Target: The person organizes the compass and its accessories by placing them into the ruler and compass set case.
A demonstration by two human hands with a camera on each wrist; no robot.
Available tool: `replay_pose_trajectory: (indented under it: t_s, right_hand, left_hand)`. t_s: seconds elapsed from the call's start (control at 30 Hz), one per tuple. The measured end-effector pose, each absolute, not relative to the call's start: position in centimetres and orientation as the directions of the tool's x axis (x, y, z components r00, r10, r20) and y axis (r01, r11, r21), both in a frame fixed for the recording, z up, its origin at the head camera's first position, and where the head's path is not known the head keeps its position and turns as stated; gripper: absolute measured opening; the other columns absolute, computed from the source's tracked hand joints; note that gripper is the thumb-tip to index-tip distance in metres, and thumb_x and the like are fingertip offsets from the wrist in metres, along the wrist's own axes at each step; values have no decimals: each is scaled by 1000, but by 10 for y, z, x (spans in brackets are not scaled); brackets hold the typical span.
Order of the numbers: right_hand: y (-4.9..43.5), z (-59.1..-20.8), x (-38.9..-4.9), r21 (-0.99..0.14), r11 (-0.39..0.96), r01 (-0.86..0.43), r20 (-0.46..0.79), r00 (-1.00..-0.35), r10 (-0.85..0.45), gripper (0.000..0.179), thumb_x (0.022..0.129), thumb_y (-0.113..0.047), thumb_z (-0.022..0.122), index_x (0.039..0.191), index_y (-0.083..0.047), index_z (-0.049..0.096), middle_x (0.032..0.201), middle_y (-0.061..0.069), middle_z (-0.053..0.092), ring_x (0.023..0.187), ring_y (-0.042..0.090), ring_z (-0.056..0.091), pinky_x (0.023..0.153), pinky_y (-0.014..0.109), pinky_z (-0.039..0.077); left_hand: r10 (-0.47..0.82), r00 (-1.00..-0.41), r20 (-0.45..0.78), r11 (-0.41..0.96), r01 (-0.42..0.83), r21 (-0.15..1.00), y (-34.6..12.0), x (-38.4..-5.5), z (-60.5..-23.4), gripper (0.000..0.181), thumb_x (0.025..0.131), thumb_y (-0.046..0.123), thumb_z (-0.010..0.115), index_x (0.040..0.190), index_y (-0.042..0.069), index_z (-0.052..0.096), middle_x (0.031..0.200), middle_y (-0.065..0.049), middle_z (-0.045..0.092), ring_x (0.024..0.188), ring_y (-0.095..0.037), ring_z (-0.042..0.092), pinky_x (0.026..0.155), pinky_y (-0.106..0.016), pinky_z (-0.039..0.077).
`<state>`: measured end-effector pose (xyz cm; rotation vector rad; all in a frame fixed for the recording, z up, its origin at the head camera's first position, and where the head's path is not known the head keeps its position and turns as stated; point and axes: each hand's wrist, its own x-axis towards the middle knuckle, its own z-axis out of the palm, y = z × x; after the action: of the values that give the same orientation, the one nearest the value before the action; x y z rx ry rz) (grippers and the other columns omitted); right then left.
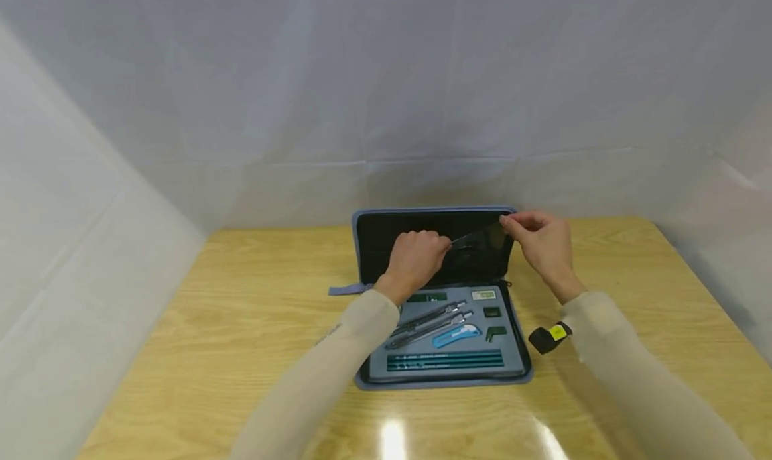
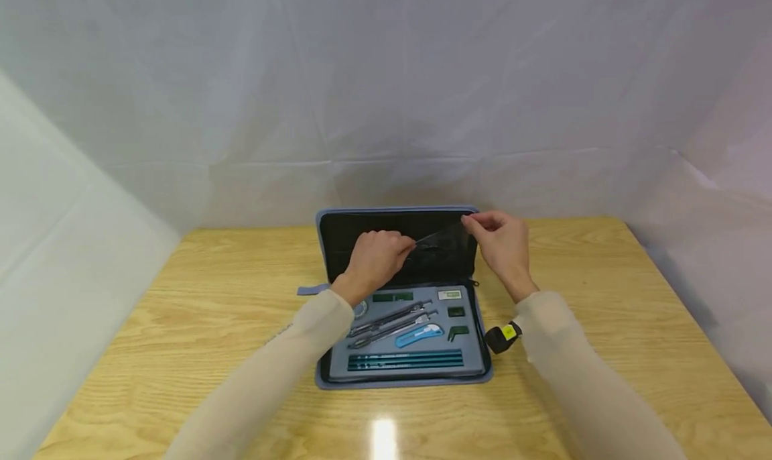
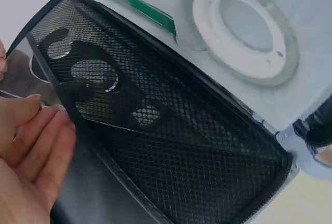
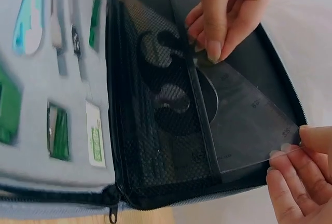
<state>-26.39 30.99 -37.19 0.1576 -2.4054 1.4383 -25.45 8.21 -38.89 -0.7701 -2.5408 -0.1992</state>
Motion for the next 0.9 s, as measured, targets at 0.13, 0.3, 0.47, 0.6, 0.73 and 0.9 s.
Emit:
replay_pose_trajectory:
  t_s: [0.13, 0.3, 0.47, 0.6, 0.73, 0.9]
  right_hand:
    - [311, -372, -263, -838, 489, -244, 322, -943, 80, 40, 87, -40, 69, 98, -2, 72, 85, 1, 71, 78, 12, 65, 57, 23, 43]
    - [313, -373, -262, -829, 515, -218, 317, -942, 112, 42, 86, -42, 69, 98, -2, 73, 86, 3, 70, 78, 14, 64, 59, 23, 43]
    - [312, -372, -264, -811, 546, -212, 324, -939, 118, 46, 86, -46, 68, 99, -2, 74, 89, 10, 71, 78, 13, 59, 60, 23, 43]
    - [313, -371, -263, -804, 553, -219, 327, -939, 105, 46, 87, -46, 67, 100, -2, 74, 89, 11, 71, 79, 13, 59, 59, 22, 43]
    - [315, -371, -263, -794, 561, -235, 337, -938, 84, 44, 88, -44, 66, 100, -2, 74, 90, 10, 72, 78, 12, 62, 59, 22, 44]
    - [318, -376, -265, -797, 548, -254, 337, -940, 55, 41, 91, -39, 64, 101, 0, 73, 93, 14, 71, 74, 4, 63, 59, 17, 46]
  left_hand:
    - [463, -728, 505, 849, 527, -18, 83, -253, -390, 17, 95, 20, 61, 87, 18, 77, 70, 2, 66, 54, -13, 58, 48, -28, 47]
    - [435, -760, 484, 861, 507, 22, 86, -250, -390, 16, 94, 20, 61, 89, 17, 77, 73, 1, 65, 58, -15, 61, 50, -29, 49]
    - [399, -798, 451, 888, 460, 27, 89, -248, -390, 17, 94, 20, 61, 89, 18, 77, 78, 1, 63, 65, -17, 62, 54, -32, 51]
    - [373, -820, 434, 899, 436, 51, 90, -247, -389, 18, 94, 21, 60, 90, 19, 77, 81, 1, 63, 68, -16, 61, 55, -33, 51]
    - [354, -827, 437, 898, 431, 88, 88, -248, -388, 20, 95, 22, 58, 92, 16, 76, 82, 1, 64, 66, -17, 62, 54, -33, 51]
    - [345, -846, 407, 894, 429, 133, 83, -255, -392, 21, 95, 23, 56, 101, 13, 74, 93, -2, 67, 73, -20, 65, 60, -36, 54]
